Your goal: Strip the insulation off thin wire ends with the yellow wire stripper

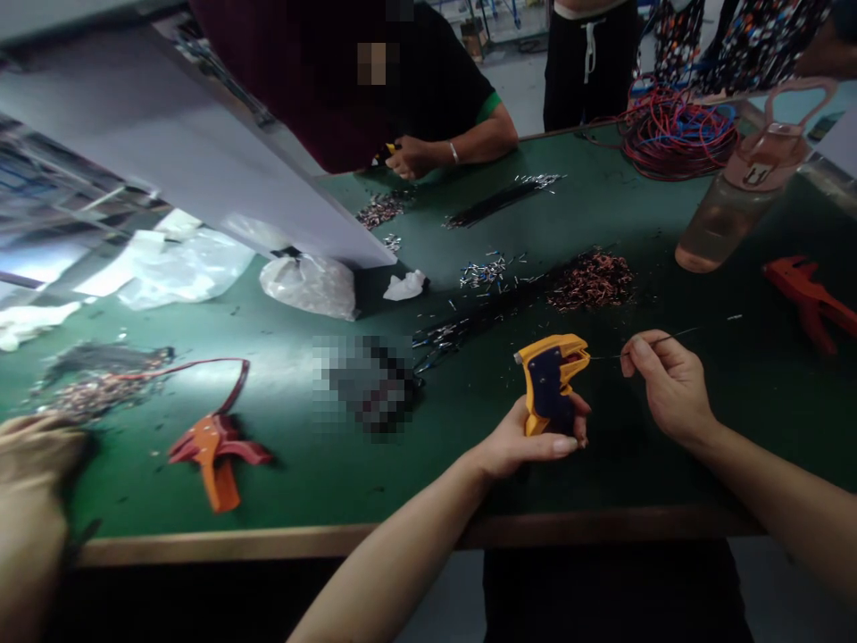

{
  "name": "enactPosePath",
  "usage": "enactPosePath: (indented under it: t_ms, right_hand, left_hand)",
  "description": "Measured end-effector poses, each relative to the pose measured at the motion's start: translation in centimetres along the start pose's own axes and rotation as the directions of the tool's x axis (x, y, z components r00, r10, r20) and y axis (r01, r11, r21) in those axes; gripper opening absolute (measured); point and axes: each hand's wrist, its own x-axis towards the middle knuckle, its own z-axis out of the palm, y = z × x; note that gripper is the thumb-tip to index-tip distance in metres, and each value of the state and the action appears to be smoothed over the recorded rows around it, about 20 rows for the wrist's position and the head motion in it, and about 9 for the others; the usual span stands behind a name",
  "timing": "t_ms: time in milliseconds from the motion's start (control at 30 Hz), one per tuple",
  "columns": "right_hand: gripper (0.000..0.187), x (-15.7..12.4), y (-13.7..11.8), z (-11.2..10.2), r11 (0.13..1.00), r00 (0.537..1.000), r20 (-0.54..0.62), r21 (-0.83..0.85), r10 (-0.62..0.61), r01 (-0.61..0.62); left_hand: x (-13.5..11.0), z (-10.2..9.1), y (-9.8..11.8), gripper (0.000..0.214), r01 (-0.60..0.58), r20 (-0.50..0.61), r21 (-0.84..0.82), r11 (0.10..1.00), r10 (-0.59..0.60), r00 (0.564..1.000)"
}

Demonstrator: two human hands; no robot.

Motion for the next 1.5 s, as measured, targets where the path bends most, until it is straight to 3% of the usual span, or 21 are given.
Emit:
enactPosePath:
  t_ms: [467, 733, 1167, 1267, 1367, 1500]
  right_hand:
    - [0.036, 0.2, 0.3, 0.1, 0.997, 0.991, 0.114, 0.024, 0.076, -0.08]
    - [0.041, 0.2, 0.1, 0.0, 0.996, 0.982, 0.166, 0.017, 0.086, -0.09]
    - [0.039, 0.0, 0.4, 0.1, 0.997, 0.995, 0.08, 0.036, 0.06, -0.063]
    - [0.039, 0.0, 0.4, 0.3, 0.998, 0.997, 0.058, 0.005, 0.055, -0.056]
    - [0.04, 0.1, 0.6, 0.3, 0.998, 0.998, 0.016, -0.011, 0.056, -0.056]
    - [0.039, 0.6, 1.0, 0.0, 0.998, 0.993, -0.098, 0.012, 0.066, -0.065]
  left_hand:
    - [-0.3, 0.1, 0.2, 0.051, 0.072, 0.079, 0.039, 0.997, -0.075, 0.994]
    - [-0.5, 0.2, 0.4, 0.047, 0.087, 0.0, 0.109, 0.99, -0.087, 0.996]
    - [-0.8, 1.9, 1.0, 0.045, 0.12, -0.164, 0.199, 0.973, -0.087, 0.983]
    - [-0.4, 2.0, 0.6, 0.047, 0.093, -0.227, 0.154, 0.984, -0.056, 0.972]
    - [-0.1, 1.7, 0.4, 0.046, 0.031, -0.179, 0.082, 0.996, -0.016, 0.984]
    - [0.0, 0.9, 0.7, 0.037, -0.151, -0.128, -0.094, 0.984, 0.139, 0.982]
